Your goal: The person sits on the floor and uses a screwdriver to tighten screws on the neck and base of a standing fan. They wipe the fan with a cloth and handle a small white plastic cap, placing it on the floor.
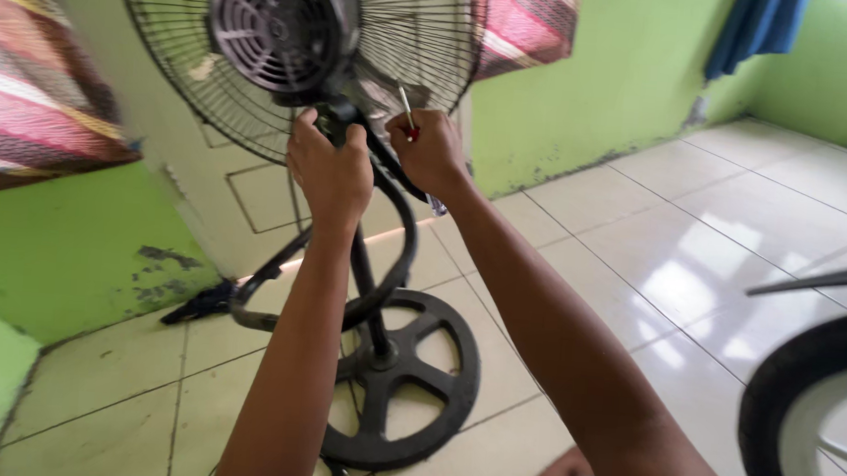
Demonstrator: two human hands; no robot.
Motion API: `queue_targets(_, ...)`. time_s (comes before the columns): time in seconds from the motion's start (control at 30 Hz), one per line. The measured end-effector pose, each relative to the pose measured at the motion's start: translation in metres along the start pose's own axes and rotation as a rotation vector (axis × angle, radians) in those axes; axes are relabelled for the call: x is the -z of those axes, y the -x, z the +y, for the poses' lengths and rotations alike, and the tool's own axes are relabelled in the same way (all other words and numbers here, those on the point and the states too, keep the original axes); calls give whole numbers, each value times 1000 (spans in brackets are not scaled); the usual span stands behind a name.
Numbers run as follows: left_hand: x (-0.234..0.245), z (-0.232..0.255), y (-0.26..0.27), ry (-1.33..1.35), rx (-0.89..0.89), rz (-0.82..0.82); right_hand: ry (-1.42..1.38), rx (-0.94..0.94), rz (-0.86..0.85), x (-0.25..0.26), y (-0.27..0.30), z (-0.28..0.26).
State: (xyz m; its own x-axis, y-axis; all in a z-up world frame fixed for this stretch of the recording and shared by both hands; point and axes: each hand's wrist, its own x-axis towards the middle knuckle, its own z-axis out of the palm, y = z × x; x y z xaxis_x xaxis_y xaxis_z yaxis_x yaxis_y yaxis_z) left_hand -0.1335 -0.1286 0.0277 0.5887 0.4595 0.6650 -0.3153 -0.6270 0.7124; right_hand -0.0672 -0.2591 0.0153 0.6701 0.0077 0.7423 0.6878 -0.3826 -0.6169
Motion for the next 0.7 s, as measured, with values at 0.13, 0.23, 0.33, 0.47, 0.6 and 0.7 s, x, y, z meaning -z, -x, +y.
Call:
queue_targets(0.13, -18, 30, 50, 116, -194, -40, -19, -62, 30, 35, 16, 5)
queue_targets(0.23, -47, 39, 94, 201, -317, -97, -96, -78, 24, 70, 40, 29)
queue_targets(0.33, -91, 38, 131, 190, -302, -190, -126, -88, 94, 104, 74, 67)
queue_targets(0.47, -153, 25, 205, 389, -220, -311, 9, -112, 168, 165, 148, 127)
queue_targets(0.6, -200, -4, 271, 288, -127, -477, 42, -340, 102, 202, 223, 182)
queue_targets(0.7, -232, -39, 321, 176, -26, -586, 72, -707, -52, 210, 270, 229)
